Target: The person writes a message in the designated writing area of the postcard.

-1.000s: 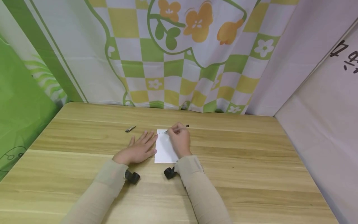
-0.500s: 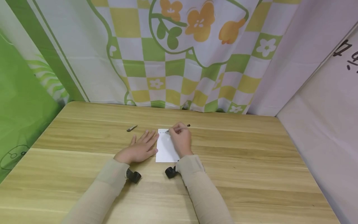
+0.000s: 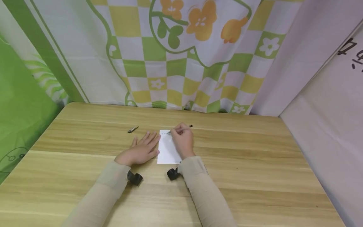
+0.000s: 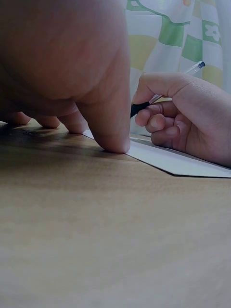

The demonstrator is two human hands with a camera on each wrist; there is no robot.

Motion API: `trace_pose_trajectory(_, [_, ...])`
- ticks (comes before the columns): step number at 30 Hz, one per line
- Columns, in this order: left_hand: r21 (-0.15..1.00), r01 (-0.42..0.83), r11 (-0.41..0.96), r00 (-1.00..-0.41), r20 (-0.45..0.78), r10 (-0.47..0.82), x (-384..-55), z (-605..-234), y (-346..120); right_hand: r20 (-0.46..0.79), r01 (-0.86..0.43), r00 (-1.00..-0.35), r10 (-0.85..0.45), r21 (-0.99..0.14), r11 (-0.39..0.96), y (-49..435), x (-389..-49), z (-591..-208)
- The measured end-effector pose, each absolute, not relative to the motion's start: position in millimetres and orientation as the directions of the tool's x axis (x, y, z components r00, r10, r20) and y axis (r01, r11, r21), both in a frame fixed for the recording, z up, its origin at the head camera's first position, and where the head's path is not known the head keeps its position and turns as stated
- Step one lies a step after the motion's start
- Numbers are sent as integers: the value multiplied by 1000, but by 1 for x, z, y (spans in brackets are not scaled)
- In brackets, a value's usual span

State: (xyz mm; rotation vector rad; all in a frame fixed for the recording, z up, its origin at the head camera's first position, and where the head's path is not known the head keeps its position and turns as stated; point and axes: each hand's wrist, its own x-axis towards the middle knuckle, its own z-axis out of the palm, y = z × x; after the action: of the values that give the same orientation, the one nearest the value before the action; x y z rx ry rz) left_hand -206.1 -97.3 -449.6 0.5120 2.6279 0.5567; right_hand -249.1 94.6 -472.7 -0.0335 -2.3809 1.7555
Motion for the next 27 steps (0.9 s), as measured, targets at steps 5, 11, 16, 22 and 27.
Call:
trace_pose_trajectory(5, [448, 283, 848, -851, -290, 437, -201, -439, -97, 138, -96, -981, 134, -954, 283, 94, -250, -472])
trace_pose_trajectory(11, [441, 282, 852, -851, -295, 434, -200, -436, -96, 130, -86, -982, 134, -952, 292, 94, -249, -471])
trace_pose_trajectory(16, [453, 277, 847, -849, -299, 437, -199, -437, -96, 124, -80, -984, 130, -950, 303, 94, -248, -472])
trace_pose_trajectory(22, [443, 276, 853, -848, -306, 433, -200, -439, -96, 125, -82, -984, 125, -950, 303, 94, -249, -472])
trace_pose_trajectory(27, [438, 270, 858, -846, -318, 429, -201, -438, -96, 136, -94, -983, 122, -949, 301, 94, -249, -473])
